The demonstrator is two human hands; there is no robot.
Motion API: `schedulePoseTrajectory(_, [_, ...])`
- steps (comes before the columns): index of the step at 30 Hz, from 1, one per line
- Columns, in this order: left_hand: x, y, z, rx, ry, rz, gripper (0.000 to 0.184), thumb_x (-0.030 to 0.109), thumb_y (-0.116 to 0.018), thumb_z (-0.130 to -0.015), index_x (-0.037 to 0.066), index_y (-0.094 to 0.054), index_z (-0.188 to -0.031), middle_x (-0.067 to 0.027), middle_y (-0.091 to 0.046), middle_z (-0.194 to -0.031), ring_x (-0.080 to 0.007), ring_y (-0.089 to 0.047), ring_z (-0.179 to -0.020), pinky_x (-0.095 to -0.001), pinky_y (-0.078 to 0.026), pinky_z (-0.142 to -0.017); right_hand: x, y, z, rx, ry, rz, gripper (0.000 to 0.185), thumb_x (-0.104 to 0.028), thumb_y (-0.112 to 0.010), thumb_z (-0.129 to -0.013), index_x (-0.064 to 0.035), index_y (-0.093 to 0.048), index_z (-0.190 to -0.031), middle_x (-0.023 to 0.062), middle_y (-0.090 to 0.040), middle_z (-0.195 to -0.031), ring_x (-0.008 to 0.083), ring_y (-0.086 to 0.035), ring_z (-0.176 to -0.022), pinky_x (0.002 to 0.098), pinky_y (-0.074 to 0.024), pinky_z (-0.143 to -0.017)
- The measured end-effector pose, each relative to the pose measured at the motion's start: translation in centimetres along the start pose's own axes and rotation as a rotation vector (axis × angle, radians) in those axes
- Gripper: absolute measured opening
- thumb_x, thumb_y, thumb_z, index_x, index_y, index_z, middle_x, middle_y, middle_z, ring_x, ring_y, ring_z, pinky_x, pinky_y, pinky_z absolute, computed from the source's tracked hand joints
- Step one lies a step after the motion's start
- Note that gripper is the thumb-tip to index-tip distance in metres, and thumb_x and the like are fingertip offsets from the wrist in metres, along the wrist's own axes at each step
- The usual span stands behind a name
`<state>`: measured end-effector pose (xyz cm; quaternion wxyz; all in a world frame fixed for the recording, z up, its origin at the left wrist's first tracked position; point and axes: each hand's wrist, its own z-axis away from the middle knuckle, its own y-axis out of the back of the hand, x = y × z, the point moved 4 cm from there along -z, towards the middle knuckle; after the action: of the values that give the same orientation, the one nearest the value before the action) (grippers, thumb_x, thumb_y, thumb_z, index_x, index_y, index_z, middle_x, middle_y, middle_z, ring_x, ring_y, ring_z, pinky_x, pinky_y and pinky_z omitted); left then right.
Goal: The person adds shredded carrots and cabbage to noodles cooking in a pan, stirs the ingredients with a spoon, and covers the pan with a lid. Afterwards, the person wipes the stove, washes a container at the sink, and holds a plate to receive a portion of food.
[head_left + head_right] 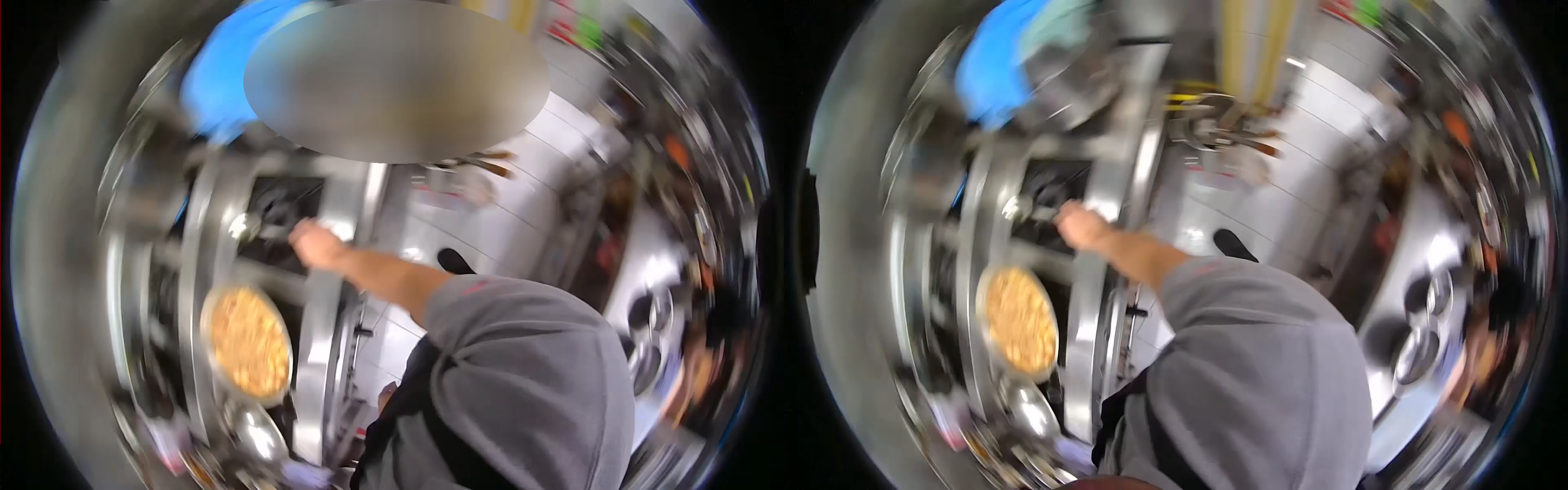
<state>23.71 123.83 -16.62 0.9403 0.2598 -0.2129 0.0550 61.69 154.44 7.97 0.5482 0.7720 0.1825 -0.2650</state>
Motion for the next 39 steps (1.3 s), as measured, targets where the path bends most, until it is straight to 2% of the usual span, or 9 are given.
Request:
schedulePoseTrajectory(6, [7.0,2.6,-5.6,-0.186,-0.111,-0.337,0.036,0.031,-0.052,-0.097,0.000,-0.068,-0.103,-0.0238,-0.070,-0.090,-0.0412,-0.068,-0.082,-0.0486,-0.054,-0.074,4.9,8.5,13.6,0.072,0.186,-0.092,0.012,-0.017,-0.061,-0.084,-0.0072,-0.064,-0.090,0.0125,-0.061,-0.093,0.0345,-0.062,-0.092,0.0499,-0.0503,-0.078])
schedulePoseTrajectory(8, [11.9,3.0,-7.7,-0.208,-0.150,-0.447,0.038,0.033,-0.051,-0.098,0.000,-0.068,-0.103,-0.0246,-0.070,-0.090,-0.0420,-0.068,-0.083,-0.0492,-0.053,-0.075,14.6,17.1,24.4,0.017,-0.032,-0.156,0.012,-0.017,-0.060,-0.085,-0.0072,-0.064,-0.091,0.0130,-0.061,-0.090,0.0349,-0.063,-0.090,0.0488,-0.0507,-0.078])
schedulePoseTrajectory(11, [21.3,2.3,-11.3,-0.191,-0.233,-0.560,0.042,0.036,-0.049,-0.099,-0.001,-0.068,-0.104,-0.0258,-0.069,-0.091,-0.0433,-0.068,-0.084,-0.0501,-0.053,-0.077,25.3,31.3,35.3,0.450,-0.338,-0.076,0.012,-0.008,-0.062,-0.086,-0.0075,-0.065,-0.097,0.0147,-0.066,-0.093,0.0356,-0.063,-0.089,0.0464,-0.0513,-0.079])
schedulePoseTrajectory(15, [45.9,-1.7,-15.7,-0.183,-0.613,-0.655,0.052,0.044,-0.043,-0.101,-0.002,-0.068,-0.097,-0.0314,-0.065,-0.095,-0.0519,-0.061,-0.094,-0.0579,-0.046,-0.083,32.4,58.2,48.5,1.140,-0.717,0.400,0.015,-0.018,-0.063,-0.093,-0.0034,-0.068,-0.093,0.0168,-0.064,-0.082,0.0356,-0.063,-0.080,0.0449,-0.0519,-0.073])
schedulePoseTrajectory(18, [69.7,-9.1,-12.8,-0.290,-0.964,-0.347,0.038,0.038,-0.057,-0.100,0.001,-0.066,-0.095,-0.0188,-0.063,-0.074,-0.0323,-0.062,-0.066,-0.0409,-0.048,-0.063,37.7,73.3,57.6,1.348,-1.040,0.548,0.027,-0.028,-0.061,-0.094,-0.0047,-0.071,-0.104,0.0176,-0.072,-0.099,0.0343,-0.070,-0.093,0.0413,-0.0540,-0.080])
schedulePoseTrajectory(20, [84.7,-15.2,-11.1,-0.361,-1.170,-0.477,0.031,0.030,-0.055,-0.102,0.002,-0.069,-0.103,-0.0121,-0.072,-0.088,-0.0216,-0.070,-0.085,-0.0338,-0.053,-0.078,43.7,79.2,62.7,1.255,-1.263,0.576,0.034,-0.033,-0.064,-0.089,-0.0037,-0.072,-0.105,0.0182,-0.073,-0.100,0.0366,-0.070,-0.094,0.0432,-0.0543,-0.084])
schedulePoseTrajectory(26, [114.4,-33.0,-2.8,-0.678,-1.104,-0.054,0.039,0.030,-0.054,-0.103,-0.002,-0.064,-0.123,-0.0110,-0.070,-0.102,-0.0178,-0.068,-0.087,-0.0288,-0.054,-0.083,59.0,83.2,69.2,0.660,-1.584,0.557,0.040,-0.039,-0.069,-0.081,-0.0010,-0.074,-0.093,0.0202,-0.073,-0.095,0.0382,-0.070,-0.091,0.0450,-0.0555,-0.079])
schedulePoseTrajectory(32, [119.8,-41.8,-2.1,-0.822,-0.821,-0.017,0.038,0.022,-0.059,-0.098,-0.007,-0.060,-0.123,-0.0120,-0.068,-0.099,-0.0177,-0.065,-0.081,-0.0290,-0.056,-0.072,56.9,82.8,67.6,0.795,-1.472,0.296,0.033,-0.030,-0.066,-0.075,-0.0012,-0.076,-0.089,0.0259,-0.071,-0.087,0.0399,-0.071,-0.086,0.0460,-0.0560,-0.083])
schedulePoseTrajectory(39, [123.5,-39.4,1.3,-0.347,-1.324,0.130,0.029,0.021,-0.066,-0.092,0.000,-0.058,-0.110,-0.0133,-0.068,-0.091,-0.0243,-0.067,-0.076,-0.0368,-0.053,-0.070,54.5,84.9,66.1,0.970,-1.300,0.215,0.036,-0.034,-0.069,-0.082,0.0008,-0.071,-0.086,0.0253,-0.068,-0.081,0.0381,-0.069,-0.080,0.0452,-0.0527,-0.074])
